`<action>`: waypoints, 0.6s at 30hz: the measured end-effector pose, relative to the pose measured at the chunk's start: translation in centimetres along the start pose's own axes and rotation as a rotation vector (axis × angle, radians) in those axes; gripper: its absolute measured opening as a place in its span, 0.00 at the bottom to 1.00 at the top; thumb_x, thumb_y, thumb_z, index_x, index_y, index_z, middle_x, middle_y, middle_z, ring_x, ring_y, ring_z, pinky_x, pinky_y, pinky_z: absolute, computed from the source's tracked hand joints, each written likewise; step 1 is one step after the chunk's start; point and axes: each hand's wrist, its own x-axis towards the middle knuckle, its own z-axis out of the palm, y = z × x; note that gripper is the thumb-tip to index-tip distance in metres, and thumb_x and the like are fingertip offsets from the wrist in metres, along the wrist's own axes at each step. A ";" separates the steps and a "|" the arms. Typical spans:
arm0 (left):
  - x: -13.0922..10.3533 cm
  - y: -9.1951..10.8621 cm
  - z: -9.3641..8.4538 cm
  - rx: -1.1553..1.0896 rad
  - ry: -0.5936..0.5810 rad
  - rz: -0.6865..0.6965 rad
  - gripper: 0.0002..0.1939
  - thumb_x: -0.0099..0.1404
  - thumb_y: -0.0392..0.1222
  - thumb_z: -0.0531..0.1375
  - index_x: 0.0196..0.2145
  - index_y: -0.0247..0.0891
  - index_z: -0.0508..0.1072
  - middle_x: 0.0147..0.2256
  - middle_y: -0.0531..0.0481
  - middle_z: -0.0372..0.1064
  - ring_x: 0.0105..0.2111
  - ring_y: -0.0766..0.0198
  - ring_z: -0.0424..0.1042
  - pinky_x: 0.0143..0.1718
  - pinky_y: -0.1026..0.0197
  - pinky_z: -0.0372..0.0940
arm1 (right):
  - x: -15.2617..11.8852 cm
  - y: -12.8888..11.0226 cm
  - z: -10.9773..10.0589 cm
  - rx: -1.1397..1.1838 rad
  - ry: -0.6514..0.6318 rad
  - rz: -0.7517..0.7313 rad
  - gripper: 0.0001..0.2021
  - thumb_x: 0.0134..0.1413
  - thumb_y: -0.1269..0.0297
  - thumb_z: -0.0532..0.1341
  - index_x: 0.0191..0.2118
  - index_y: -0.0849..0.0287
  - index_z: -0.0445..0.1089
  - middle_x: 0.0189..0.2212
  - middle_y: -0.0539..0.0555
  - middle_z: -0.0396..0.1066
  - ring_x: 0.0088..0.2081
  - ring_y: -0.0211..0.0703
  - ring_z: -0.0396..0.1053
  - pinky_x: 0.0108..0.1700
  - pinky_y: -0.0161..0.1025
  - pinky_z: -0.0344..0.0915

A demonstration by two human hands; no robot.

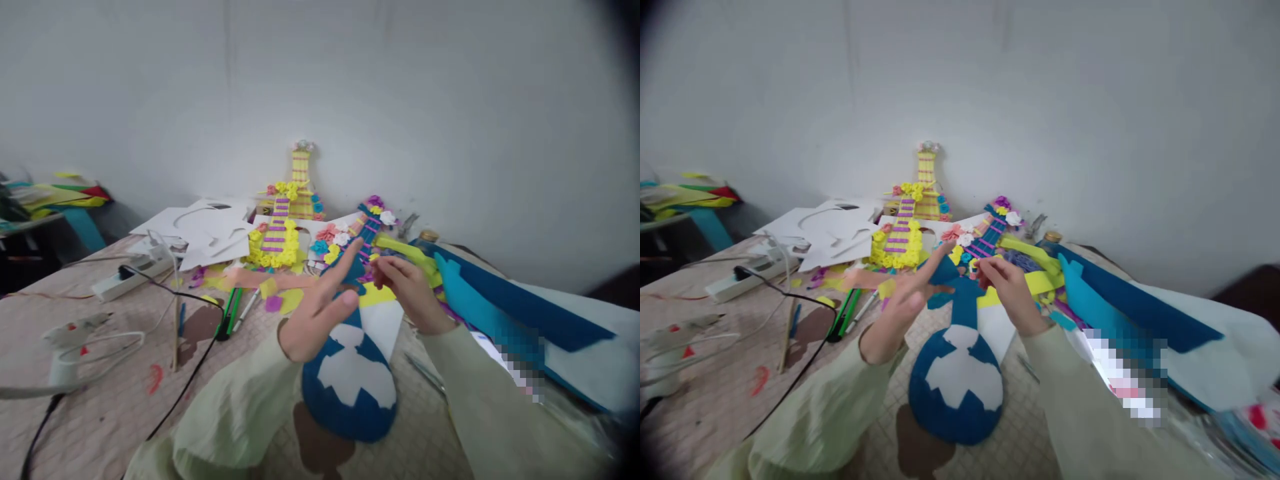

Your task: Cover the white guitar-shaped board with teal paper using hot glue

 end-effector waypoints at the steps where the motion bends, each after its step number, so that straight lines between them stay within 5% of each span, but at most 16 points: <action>1: 0.0 -0.3 0.4 -0.023 -0.009 -0.016 0.33 0.62 0.58 0.48 0.61 0.42 0.49 0.63 0.53 0.40 0.62 0.50 0.40 0.60 0.48 0.46 | -1.3 -0.4 -0.5 0.048 0.014 0.005 0.15 0.55 0.54 0.53 0.38 0.60 0.69 0.32 0.55 0.72 0.32 0.40 0.70 0.33 0.38 0.66; 3: -0.1 -0.7 1.4 -0.031 -0.033 -0.046 0.34 0.61 0.59 0.47 0.61 0.43 0.48 0.63 0.53 0.41 0.62 0.50 0.39 0.61 0.48 0.39 | -3.6 -1.1 -0.7 0.123 -0.026 0.003 0.16 0.52 0.54 0.57 0.42 0.58 0.68 0.38 0.56 0.71 0.39 0.43 0.69 0.39 0.41 0.66; 6: -0.8 -1.2 2.7 -0.012 -0.035 -0.081 0.33 0.62 0.58 0.46 0.61 0.44 0.48 0.63 0.55 0.42 0.63 0.53 0.38 0.62 0.49 0.34 | -5.5 -1.5 0.1 0.146 -0.098 -0.006 0.15 0.48 0.55 0.61 0.40 0.57 0.67 0.35 0.53 0.70 0.37 0.41 0.68 0.39 0.40 0.66; 9: -2.0 -1.9 3.7 0.013 0.010 -0.110 0.30 0.63 0.55 0.47 0.61 0.44 0.50 0.62 0.53 0.44 0.62 0.54 0.39 0.62 0.50 0.32 | -6.3 -1.1 0.5 0.183 -0.062 0.001 0.11 0.47 0.57 0.62 0.33 0.58 0.66 0.31 0.50 0.68 0.35 0.39 0.66 0.37 0.37 0.65; 13: -3.7 -3.0 3.9 0.009 0.031 -0.137 0.28 0.63 0.54 0.47 0.60 0.44 0.53 0.62 0.52 0.45 0.62 0.54 0.40 0.62 0.49 0.34 | -6.8 -0.4 0.7 0.325 -0.157 0.032 0.16 0.46 0.58 0.63 0.42 0.55 0.64 0.38 0.51 0.67 0.41 0.39 0.65 0.39 0.36 0.63; 15: -4.3 -3.5 3.7 0.029 0.049 -0.152 0.28 0.63 0.53 0.47 0.59 0.44 0.54 0.62 0.51 0.45 0.62 0.54 0.39 0.61 0.49 0.33 | -7.1 -0.1 0.9 0.355 -0.242 0.103 0.18 0.44 0.58 0.64 0.43 0.55 0.64 0.33 0.50 0.67 0.36 0.37 0.65 0.34 0.34 0.63; 18: -4.7 -4.1 3.5 0.058 0.079 -0.181 0.28 0.63 0.52 0.48 0.60 0.44 0.52 0.62 0.51 0.45 0.62 0.53 0.39 0.61 0.49 0.34 | -7.2 0.6 1.1 0.335 -0.291 0.181 0.12 0.44 0.57 0.64 0.30 0.59 0.65 0.23 0.45 0.60 0.25 0.32 0.59 0.25 0.31 0.56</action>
